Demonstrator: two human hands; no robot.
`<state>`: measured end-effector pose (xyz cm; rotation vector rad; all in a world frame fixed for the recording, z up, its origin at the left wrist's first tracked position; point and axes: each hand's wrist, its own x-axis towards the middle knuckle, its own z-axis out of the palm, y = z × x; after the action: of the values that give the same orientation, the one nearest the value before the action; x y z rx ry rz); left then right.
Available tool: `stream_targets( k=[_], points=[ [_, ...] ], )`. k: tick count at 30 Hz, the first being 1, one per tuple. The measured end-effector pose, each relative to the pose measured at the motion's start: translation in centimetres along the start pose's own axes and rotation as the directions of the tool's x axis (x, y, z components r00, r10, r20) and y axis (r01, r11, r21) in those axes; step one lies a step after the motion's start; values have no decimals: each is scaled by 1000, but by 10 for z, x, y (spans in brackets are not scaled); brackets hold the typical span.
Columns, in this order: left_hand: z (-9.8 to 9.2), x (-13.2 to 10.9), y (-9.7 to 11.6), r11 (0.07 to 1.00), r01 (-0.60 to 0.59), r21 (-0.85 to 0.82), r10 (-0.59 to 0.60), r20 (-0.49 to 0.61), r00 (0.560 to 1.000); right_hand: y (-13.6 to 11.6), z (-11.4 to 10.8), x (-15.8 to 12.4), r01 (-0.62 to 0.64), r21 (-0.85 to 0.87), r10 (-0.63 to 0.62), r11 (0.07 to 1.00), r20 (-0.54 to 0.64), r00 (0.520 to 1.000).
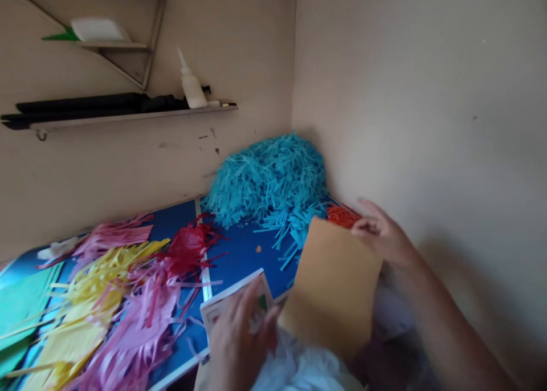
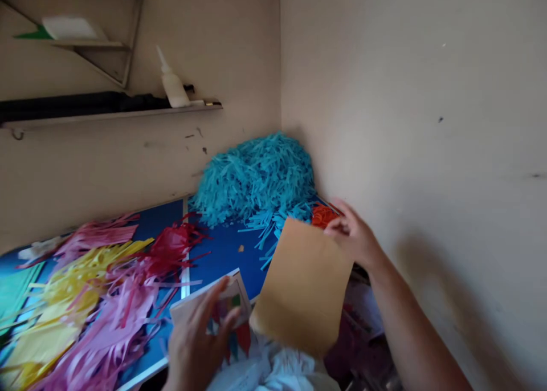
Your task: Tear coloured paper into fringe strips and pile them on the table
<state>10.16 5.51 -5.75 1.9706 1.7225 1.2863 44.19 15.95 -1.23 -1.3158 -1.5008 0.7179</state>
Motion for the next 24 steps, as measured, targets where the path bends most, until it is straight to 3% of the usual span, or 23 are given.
stream_targets(
  k=[1,2,4,6,9,11,13,14,15,16,17,18,21,24],
  points=[
    [-12,10,-16,983,-63,173,67,-18,998,7,-8,21,5,-48,-11,999,-130,991],
    [-24,20,-31,949,-139,282,134,35,990,15,-15,41,6,-115,-31,993,-217,976],
    [-40,39,-54,892,-247,379,175,214,961,30,-25,79,0,-274,-78,962,-277,958],
    [-46,49,-66,882,-259,394,117,350,929,41,-28,108,-10,-445,-110,895,-242,964],
    [-46,43,-68,908,-191,373,54,348,936,42,-13,120,48,-668,-212,743,-167,963],
    [-47,30,-64,919,-210,334,115,283,952,33,12,100,134,-705,-346,697,-167,923],
    [-51,16,-56,910,-265,318,202,218,955,18,50,58,280,-571,-429,771,-142,892],
    [-53,10,-52,901,-292,322,242,189,952,9,72,31,375,-403,-431,835,-55,901],
    [-55,5,-47,890,-316,329,274,168,947,1,95,3,434,-180,-422,883,100,901],
    [-58,0,-43,877,-340,338,304,157,940,-6,117,-25,429,51,-426,902,274,862],
    [-61,-3,-38,863,-368,347,333,157,930,-13,139,-50,355,221,-418,908,428,801],
    [-64,-6,-33,846,-402,350,368,163,916,-18,158,-71,267,339,-411,902,490,768],
    [-75,-12,-21,815,-466,344,436,165,885,-32,193,-103,-46,514,-263,856,511,818],
    [-86,-20,-13,815,-463,347,441,145,886,-44,198,-102,-126,590,-231,798,491,840]
  ],
)
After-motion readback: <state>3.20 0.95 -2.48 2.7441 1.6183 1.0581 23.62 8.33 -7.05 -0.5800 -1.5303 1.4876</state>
